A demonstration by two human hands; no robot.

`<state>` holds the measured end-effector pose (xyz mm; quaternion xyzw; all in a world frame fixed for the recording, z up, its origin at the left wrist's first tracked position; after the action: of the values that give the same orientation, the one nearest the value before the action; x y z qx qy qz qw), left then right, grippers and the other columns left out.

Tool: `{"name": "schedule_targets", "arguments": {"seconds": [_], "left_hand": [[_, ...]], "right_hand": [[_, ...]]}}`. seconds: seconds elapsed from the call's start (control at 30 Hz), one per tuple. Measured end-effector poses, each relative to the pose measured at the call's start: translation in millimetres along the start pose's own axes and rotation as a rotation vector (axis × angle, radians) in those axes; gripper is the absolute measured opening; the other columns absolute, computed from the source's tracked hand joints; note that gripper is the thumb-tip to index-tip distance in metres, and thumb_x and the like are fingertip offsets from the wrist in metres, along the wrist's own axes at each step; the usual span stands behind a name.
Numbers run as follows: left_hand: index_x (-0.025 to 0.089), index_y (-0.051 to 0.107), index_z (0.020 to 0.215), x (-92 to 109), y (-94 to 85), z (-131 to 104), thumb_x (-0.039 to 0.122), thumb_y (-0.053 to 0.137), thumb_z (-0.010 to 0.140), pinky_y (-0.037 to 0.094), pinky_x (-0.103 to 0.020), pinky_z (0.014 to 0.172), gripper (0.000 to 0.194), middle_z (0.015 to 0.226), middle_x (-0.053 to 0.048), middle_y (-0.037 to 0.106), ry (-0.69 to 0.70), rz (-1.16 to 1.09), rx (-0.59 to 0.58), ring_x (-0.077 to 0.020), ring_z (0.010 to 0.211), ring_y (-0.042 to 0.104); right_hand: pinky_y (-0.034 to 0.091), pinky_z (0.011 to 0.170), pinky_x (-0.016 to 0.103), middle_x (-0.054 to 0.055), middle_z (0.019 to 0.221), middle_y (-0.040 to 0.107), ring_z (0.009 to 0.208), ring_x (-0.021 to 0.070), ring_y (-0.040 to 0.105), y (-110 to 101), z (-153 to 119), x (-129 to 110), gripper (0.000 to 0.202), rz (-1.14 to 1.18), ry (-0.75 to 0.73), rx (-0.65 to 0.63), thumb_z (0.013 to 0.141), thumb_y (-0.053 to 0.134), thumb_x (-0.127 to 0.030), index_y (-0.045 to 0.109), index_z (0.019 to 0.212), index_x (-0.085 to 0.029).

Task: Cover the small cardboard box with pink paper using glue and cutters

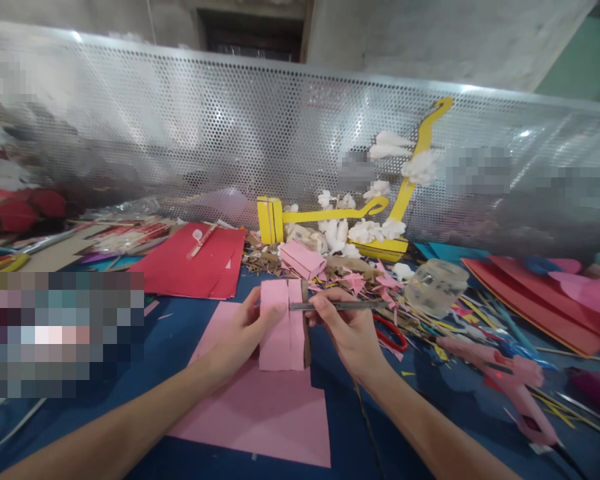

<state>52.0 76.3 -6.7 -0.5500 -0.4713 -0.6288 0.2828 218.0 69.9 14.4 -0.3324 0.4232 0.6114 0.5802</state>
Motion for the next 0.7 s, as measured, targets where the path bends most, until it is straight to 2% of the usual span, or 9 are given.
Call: {"name": "schedule_targets", "arguments": {"seconds": [0.23,0.33,0.5,0.7], "left_hand": [[0.030,0.059,0.136,-9.4,-9.0,1.7,0.054,0.072,0.092,0.060,-0.036,0.077,0.052,0.126,-0.010,0.074,-0.033,-0.012,0.022,-0.0288,0.102,0.075],[0.028,0.060,0.135,-12.8,-16.5,6.7,0.054,0.074,0.090,0.060,-0.037,0.080,0.054,0.121,-0.010,0.076,-0.007,-0.042,0.061,-0.0289,0.102,0.075],[0.028,0.063,0.130,-19.8,-28.0,16.0,0.054,0.079,0.085,0.061,-0.039,0.075,0.053,0.111,-0.008,0.079,-0.017,-0.127,0.157,-0.0275,0.091,0.076],[0.024,0.062,0.127,-18.9,-26.8,16.4,0.051,0.082,0.084,0.062,-0.040,0.079,0.055,0.109,-0.011,0.079,-0.034,-0.221,0.179,-0.0280,0.093,0.077]], "right_hand": [[0.058,0.064,0.026,0.000,0.070,0.072,0.064,0.0140,0.068,-1.5,-1.2,5.3,0.023,0.032,0.038,-0.011,0.089,0.079,-0.044,0.076,0.083,-0.021],[0.058,0.061,0.027,0.000,0.067,0.071,0.061,0.0144,0.068,1.7,-1.3,5.3,0.028,-0.012,0.061,-0.060,0.088,0.079,-0.045,0.073,0.078,-0.020],[0.058,0.060,0.028,0.001,0.065,0.071,0.060,0.0146,0.067,7.4,-2.2,6.7,0.032,-0.064,0.115,-0.165,0.088,0.077,-0.049,0.072,0.076,-0.020],[0.056,0.062,0.026,0.001,0.066,0.071,0.061,0.0135,0.067,7.7,-2.9,7.3,0.031,-0.114,0.132,-0.221,0.091,0.075,-0.047,0.072,0.077,-0.019]]}}
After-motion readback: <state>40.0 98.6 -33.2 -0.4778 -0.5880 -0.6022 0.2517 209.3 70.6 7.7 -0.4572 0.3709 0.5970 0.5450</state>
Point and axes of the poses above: each hand's wrist, its own z-axis towards the middle knuckle, its own y-axis out of the palm, x = y × z, the point moved 7 cm from there along z, towards the middle knuckle
